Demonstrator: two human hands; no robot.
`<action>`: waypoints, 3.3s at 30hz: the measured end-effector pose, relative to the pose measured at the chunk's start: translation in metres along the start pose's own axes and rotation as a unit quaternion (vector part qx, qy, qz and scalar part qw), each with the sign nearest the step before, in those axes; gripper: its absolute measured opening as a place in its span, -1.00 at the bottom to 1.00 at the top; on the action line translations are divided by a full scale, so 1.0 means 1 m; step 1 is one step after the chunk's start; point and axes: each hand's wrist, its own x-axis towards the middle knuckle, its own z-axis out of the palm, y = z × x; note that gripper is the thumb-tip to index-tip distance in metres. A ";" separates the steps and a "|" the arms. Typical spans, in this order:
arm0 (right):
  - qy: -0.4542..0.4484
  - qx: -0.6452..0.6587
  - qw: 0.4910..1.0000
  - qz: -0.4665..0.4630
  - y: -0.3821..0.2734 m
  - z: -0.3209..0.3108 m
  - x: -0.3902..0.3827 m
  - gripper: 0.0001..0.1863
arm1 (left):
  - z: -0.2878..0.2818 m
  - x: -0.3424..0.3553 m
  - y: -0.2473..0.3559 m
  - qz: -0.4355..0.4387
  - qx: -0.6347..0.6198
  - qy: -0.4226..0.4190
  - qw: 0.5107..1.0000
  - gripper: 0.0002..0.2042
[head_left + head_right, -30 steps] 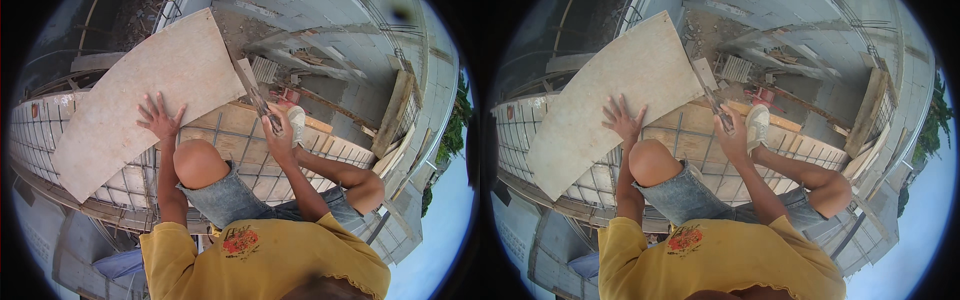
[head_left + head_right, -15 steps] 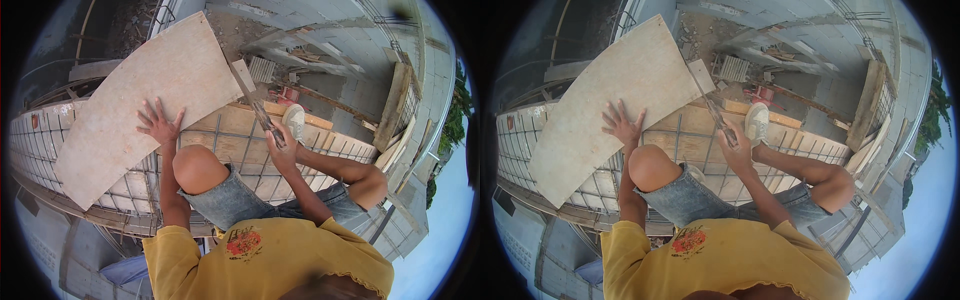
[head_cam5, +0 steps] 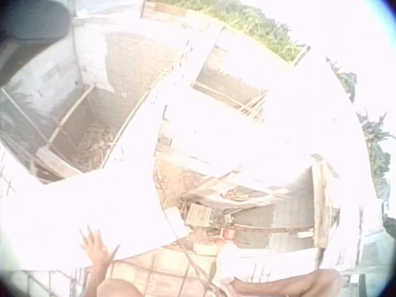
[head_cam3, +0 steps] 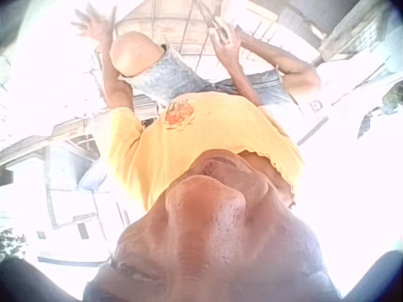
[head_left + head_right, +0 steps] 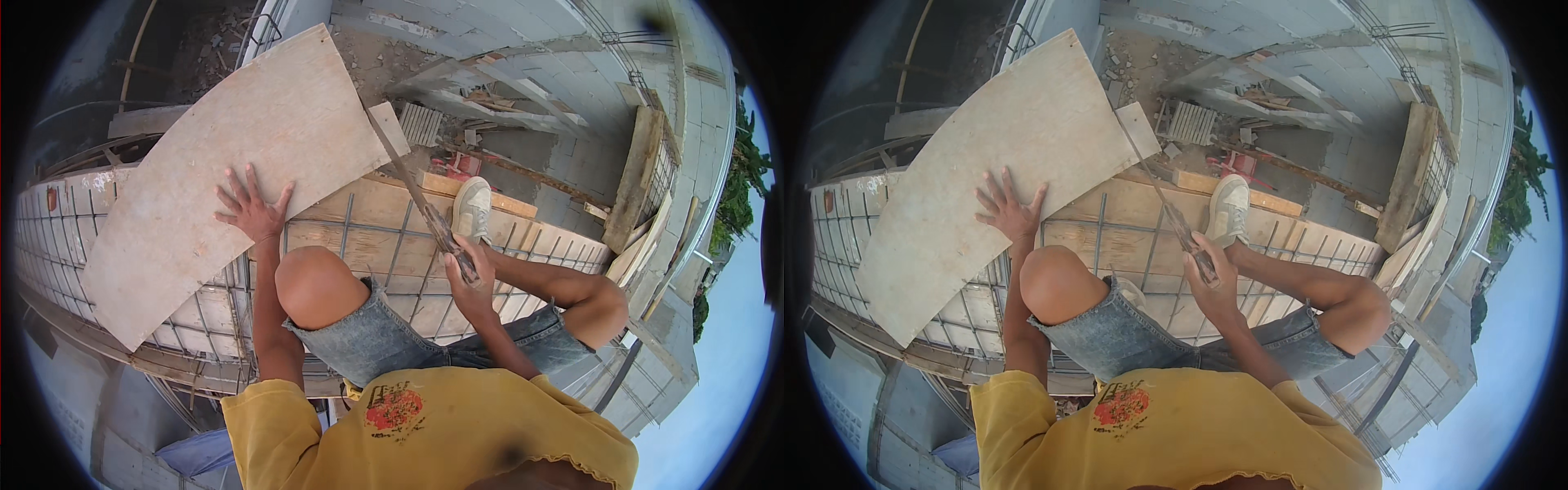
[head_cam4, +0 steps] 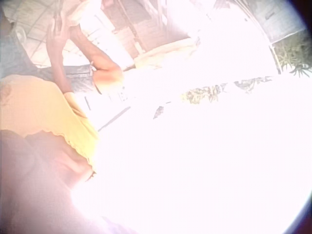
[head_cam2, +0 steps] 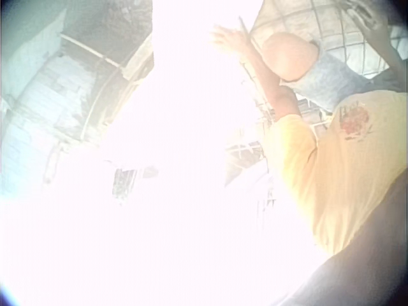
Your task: Sawing a piece of plywood while sitting on a concrete and rebar structure at a construction site.
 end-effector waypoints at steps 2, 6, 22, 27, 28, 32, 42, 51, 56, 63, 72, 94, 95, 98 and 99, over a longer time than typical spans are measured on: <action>-0.017 -0.037 0.997 0.070 -0.033 -0.055 -0.082 -0.64 | -0.019 -0.034 -0.012 0.006 0.012 -0.025 1.000 -0.02; -0.007 0.020 0.997 0.069 -0.024 -0.042 -0.050 -0.62 | -0.027 -0.016 -0.017 0.012 0.013 -0.031 0.999 -0.01; 0.040 0.101 0.993 -0.051 -0.005 0.094 0.133 -0.63 | -0.033 -0.015 0.031 0.159 -0.015 -0.200 0.967 0.00; 0.063 0.097 0.990 -0.076 0.024 0.096 0.104 -0.58 | -0.036 -0.010 0.050 0.178 -0.052 -0.214 0.959 0.08; 0.060 0.099 0.991 -0.072 0.021 0.094 0.092 -0.58 | -0.034 -0.013 0.045 0.174 -0.037 -0.222 0.959 0.08; 0.022 0.031 0.999 -0.008 0.008 0.017 -0.010 -0.58 | -0.049 -0.013 0.043 0.139 0.021 -0.307 0.941 0.03; 0.005 0.053 0.999 0.005 -0.001 0.059 0.146 -0.59 | -0.031 -0.005 0.054 0.189 -0.024 -0.286 0.939 -0.04; -0.016 0.021 0.998 0.053 -0.012 -0.053 -0.070 -0.58 | -0.043 -0.012 0.019 0.162 -0.028 -0.269 0.949 -0.03; -0.017 0.088 0.991 0.102 0.013 0.008 0.056 -0.63 | -0.037 -0.008 0.050 0.162 -0.037 -0.285 0.944 -0.05; -0.007 0.015 0.996 0.093 -0.031 -0.040 -0.056 -0.59 | -0.051 -0.023 0.022 0.135 -0.016 -0.328 0.935 -0.01; 0.021 0.064 0.998 0.002 0.005 0.055 0.132 -0.59 | -0.034 -0.005 0.057 0.169 -0.044 -0.300 0.938 0.03; -0.035 -0.038 0.996 0.070 -0.020 -0.045 -0.085 -0.57 | -0.057 -0.018 0.024 0.136 -0.036 -0.323 0.936 0.04; -0.034 -0.038 0.997 0.063 -0.017 -0.057 -0.086 -0.57 | -0.048 -0.010 0.027 0.156 -0.048 -0.280 0.946 0.05; -0.011 -0.024 0.998 0.059 -0.024 -0.053 -0.074 -0.59 | -0.052 -0.010 0.021 0.157 -0.044 -0.259 0.952 0.04; -0.005 -0.001 0.995 0.096 -0.017 -0.027 -0.020 -0.60 | -0.052 -0.010 0.030 0.161 -0.048 -0.257 0.952 0.04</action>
